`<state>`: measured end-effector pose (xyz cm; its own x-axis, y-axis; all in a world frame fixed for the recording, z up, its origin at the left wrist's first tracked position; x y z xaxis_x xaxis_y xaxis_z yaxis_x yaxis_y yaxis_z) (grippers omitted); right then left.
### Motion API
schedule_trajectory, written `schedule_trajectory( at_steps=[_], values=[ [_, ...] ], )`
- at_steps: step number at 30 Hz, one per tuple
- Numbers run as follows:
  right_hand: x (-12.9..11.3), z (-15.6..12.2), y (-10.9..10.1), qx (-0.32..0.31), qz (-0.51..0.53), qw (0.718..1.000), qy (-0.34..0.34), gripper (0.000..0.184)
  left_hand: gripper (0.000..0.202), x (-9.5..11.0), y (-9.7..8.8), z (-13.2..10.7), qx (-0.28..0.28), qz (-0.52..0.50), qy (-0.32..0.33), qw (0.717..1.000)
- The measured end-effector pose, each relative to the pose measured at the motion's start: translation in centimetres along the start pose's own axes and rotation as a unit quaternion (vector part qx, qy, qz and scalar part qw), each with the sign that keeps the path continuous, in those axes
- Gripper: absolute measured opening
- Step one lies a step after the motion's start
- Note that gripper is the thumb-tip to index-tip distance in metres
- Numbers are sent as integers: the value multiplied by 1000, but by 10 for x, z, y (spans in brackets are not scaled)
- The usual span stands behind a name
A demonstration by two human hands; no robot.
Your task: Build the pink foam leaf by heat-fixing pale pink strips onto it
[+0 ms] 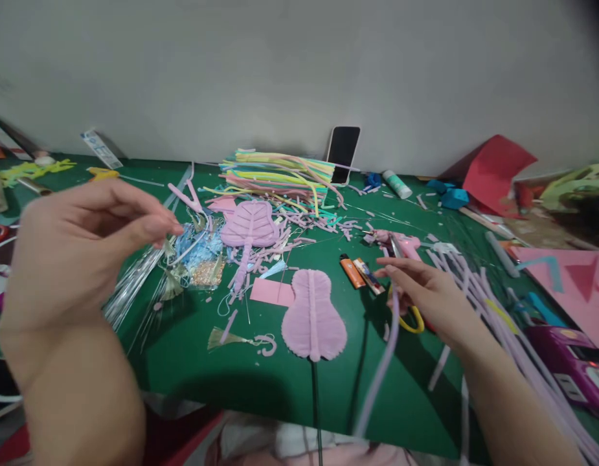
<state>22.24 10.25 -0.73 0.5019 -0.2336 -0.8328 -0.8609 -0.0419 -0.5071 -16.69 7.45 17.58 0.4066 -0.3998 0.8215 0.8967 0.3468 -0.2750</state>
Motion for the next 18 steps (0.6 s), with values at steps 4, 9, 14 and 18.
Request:
schedule_trajectory(
  at_steps=[4,9,14,18],
  values=[
    [0,9,-28,80,-231,969,-40,36,22,-13,51,3,-103,-186,-27,977],
    [-36,-8,-22,179,-367,896,-176,33,26,-116,138,-28,-331,-114,-254,902],
    [-56,-33,57,-8,-290,926,-240,23,30,-166,143,-38,-369,-86,-292,878],
    [-59,-37,96,-46,-335,908,-246,20,24,-174,127,-37,-384,-54,-309,868]
  ],
)
Point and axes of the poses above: each hand's wrist, its own z-axis towards the middle knuckle, its own y-axis out of the palm, x = y × z, the point moved 10 cm from there along z, towards the middle knuckle, and after that the axes turned 9 degrees about -z, right-handed, at the moved point
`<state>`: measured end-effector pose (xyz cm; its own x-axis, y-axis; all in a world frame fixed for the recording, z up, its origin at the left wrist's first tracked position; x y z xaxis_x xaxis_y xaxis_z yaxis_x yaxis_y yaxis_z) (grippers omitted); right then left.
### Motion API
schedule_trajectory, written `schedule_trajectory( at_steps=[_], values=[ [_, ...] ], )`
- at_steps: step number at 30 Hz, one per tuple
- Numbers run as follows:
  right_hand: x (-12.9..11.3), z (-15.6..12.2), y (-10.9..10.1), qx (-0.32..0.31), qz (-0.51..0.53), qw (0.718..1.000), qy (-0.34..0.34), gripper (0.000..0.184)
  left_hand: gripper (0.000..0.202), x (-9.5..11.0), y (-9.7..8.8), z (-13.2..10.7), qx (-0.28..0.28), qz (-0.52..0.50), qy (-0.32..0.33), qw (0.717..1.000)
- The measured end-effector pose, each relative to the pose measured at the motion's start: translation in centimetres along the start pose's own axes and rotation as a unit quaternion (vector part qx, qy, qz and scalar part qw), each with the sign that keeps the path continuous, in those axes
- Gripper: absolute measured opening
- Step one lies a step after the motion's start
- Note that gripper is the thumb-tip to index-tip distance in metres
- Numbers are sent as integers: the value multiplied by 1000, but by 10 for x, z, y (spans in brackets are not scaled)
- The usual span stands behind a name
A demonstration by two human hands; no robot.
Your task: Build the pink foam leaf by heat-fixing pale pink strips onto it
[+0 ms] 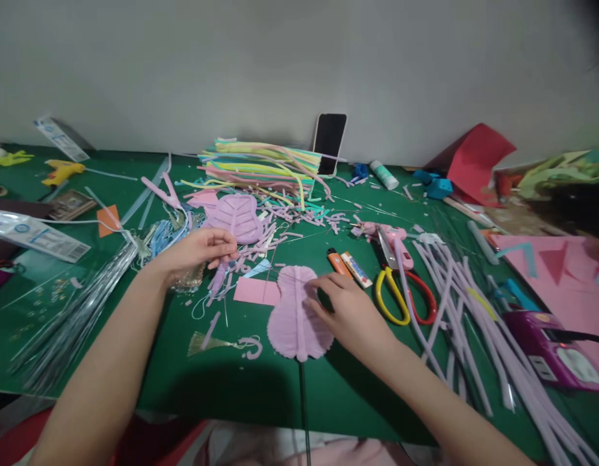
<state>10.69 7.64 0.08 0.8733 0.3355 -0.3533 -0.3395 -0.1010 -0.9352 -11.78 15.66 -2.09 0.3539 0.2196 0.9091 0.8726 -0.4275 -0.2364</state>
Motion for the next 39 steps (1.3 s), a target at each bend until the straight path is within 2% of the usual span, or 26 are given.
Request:
schedule_trajectory(
  at_steps=[4,7,10,12,13,16,17,20,23,27,30,33,39],
  values=[
    [0,14,10,-15,-27,999,11,17,22,-6,-8,-2,9,32,-28,999],
    [-2,23,12,-34,-25,999,6,16,28,-2,-10,-1,28,73,-10,997],
    [-8,29,8,-32,-10,999,-1,13,35,26,-12,-6,113,161,91,976],
    [-11,33,6,-21,8,1000,1,12,37,53,-7,-18,198,252,183,930],
    [-13,34,6,-16,14,1000,3,12,34,62,5,-21,193,283,219,914],
    [-17,37,12,-11,22,1000,10,13,26,65,59,-20,53,300,278,911],
    [-17,38,14,-10,22,1000,15,13,26,62,72,-20,23,319,285,903],
    [-15,38,20,-8,25,999,26,12,26,49,95,-16,-19,377,280,883],
    [-14,36,21,-9,40,999,16,10,27,42,98,-14,-16,414,280,866],
    [-4,29,13,8,59,998,27,11,26,48,94,-16,21,466,313,827],
    [3,24,7,19,73,996,42,12,29,51,92,-16,36,479,330,813],
    [7,21,8,15,81,995,52,13,28,51,92,-14,39,467,336,817],
    [-7,21,6,41,118,992,12,14,23,59,97,-19,4,380,348,857]
  ],
)
Point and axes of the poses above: each hand's wrist, its own z-axis towards the middle knuckle, its own y-axis out of the palm, x = y × z, the point moved 10 cm from there along z, towards the middle knuckle, and after that the axes turned 9 degrees about -z, right-handed, at the moved point
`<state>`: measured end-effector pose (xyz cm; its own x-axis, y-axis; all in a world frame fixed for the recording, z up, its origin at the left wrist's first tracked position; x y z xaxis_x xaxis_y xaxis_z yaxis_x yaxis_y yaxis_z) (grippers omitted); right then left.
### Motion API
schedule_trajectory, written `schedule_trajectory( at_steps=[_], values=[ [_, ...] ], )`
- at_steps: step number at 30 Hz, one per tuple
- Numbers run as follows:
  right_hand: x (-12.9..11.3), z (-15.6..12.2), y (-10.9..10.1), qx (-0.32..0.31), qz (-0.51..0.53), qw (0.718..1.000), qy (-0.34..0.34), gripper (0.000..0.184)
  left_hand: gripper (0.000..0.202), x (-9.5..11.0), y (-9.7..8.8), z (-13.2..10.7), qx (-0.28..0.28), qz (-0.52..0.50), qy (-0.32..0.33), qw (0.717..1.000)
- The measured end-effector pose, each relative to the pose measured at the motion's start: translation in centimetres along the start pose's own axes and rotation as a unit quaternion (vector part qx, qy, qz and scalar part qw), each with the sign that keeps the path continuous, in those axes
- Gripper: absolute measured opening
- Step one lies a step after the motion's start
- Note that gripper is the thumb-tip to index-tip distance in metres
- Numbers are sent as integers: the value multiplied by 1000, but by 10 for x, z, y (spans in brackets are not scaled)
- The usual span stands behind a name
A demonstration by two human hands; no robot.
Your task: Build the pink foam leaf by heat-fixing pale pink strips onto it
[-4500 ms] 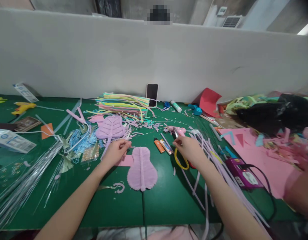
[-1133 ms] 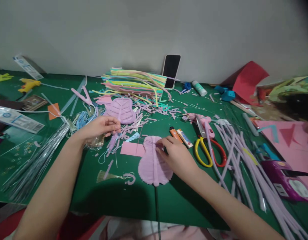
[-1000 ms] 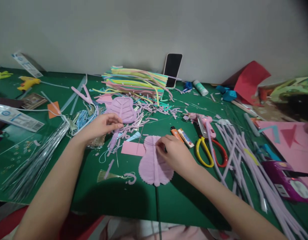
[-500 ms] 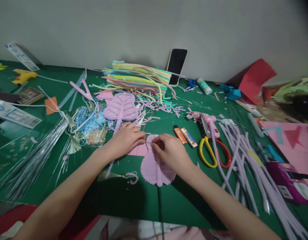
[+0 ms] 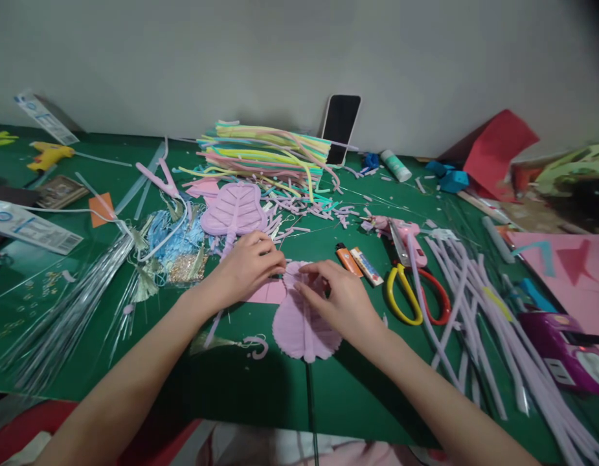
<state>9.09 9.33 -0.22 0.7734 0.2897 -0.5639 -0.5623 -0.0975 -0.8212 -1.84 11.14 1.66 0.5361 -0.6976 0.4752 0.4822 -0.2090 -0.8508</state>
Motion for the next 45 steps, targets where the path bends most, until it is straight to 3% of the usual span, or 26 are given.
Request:
schedule_trajectory(
  at_steps=[3,6,13,18,33,45],
  values=[
    [-8,-1,-4,20,35,999,-26,9,24,9,-7,0,6,-48,1,999],
    [-1,-1,-12,46,108,993,-4,11,23,8,-21,-3,36,-68,-21,997],
    [30,-6,-13,34,285,951,114,19,16,-8,-74,-28,237,7,-66,969],
    [27,-9,-12,17,308,944,119,25,10,-24,-83,-42,314,-59,-136,938],
    [24,-9,-7,-11,316,939,135,28,9,-41,-79,-45,347,-123,-185,911],
    [26,-9,-9,2,314,940,136,27,4,-37,-82,-44,357,-138,-180,906]
  ],
)
Point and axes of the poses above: each hand's wrist, its own z-axis towards the middle knuckle, its own y-axis out of the palm, x = y × z, the point moved 10 cm from there along z, towards the middle knuckle, and after that the axes turned 9 degrees about -z, right-handed, at the moved point
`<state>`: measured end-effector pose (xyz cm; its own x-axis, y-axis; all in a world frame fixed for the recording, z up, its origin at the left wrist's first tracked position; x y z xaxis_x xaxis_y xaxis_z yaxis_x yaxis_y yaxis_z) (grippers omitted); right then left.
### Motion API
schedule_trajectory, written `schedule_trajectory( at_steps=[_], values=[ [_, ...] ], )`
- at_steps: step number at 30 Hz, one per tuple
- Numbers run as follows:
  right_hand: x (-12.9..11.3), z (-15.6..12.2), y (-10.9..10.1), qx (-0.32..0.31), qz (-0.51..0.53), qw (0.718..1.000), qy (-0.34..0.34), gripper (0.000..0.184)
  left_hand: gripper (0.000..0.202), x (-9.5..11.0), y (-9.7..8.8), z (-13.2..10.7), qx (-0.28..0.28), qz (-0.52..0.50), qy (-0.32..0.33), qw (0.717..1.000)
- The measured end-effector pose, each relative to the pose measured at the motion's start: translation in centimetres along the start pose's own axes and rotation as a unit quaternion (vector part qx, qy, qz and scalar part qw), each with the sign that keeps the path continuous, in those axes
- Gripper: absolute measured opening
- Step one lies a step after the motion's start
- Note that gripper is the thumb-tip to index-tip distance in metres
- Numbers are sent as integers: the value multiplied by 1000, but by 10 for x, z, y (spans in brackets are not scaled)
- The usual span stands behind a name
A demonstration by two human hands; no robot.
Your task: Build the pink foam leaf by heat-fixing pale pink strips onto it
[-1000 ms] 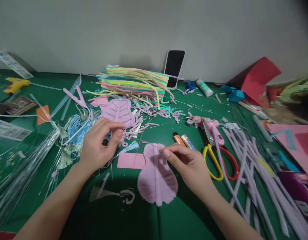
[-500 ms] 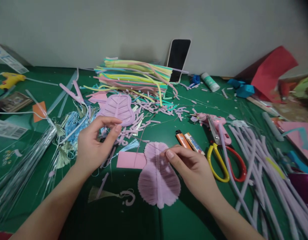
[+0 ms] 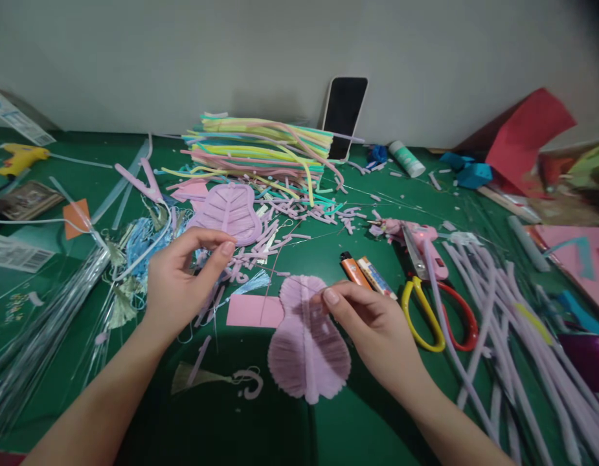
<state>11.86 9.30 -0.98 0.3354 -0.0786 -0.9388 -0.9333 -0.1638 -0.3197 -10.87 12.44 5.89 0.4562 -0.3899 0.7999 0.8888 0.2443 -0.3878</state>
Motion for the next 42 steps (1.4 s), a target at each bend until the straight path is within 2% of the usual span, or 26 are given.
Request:
schedule_trajectory(
  at_steps=[5,9,14,18,21,23,28,34,39,42],
  values=[
    [0,0,-5,22,21,1000,6,23,13,-12,-8,2,38,-94,-55,993],
    [2,1,-8,39,50,998,25,21,15,-28,-13,4,75,-200,-104,971],
    [6,1,-8,46,64,996,38,21,23,-38,0,6,48,-334,-149,929],
    [6,0,-10,57,50,996,41,22,22,-38,11,-1,-2,-325,-192,926],
    [5,1,-11,61,35,997,39,26,20,-29,26,-11,-71,-277,-207,936],
    [6,1,-8,54,29,997,39,29,17,-23,35,-17,-95,-254,-218,938],
    [14,0,8,13,12,999,39,32,13,-16,50,-26,-110,-264,-227,931],
    [21,-3,24,-39,-32,998,26,31,15,-21,54,-30,-123,-295,-245,915],
    [9,-5,27,-50,-89,995,-22,27,19,-19,59,-31,-148,-304,-254,906],
    [-3,-7,32,-57,-131,988,-67,22,21,-16,69,-36,-183,-338,-275,881]
  ],
)
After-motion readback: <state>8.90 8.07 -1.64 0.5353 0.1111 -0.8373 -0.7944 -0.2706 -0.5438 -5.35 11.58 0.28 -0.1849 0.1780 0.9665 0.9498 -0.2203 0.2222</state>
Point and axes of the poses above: each hand's wrist, its own z-axis towards the middle knuckle, its own y-axis out of the palm, x = y × z, the point moved 10 cm from there along z, towards the middle knuckle, and after that the axes turned 9 degrees about -z, right-handed, at the moved point
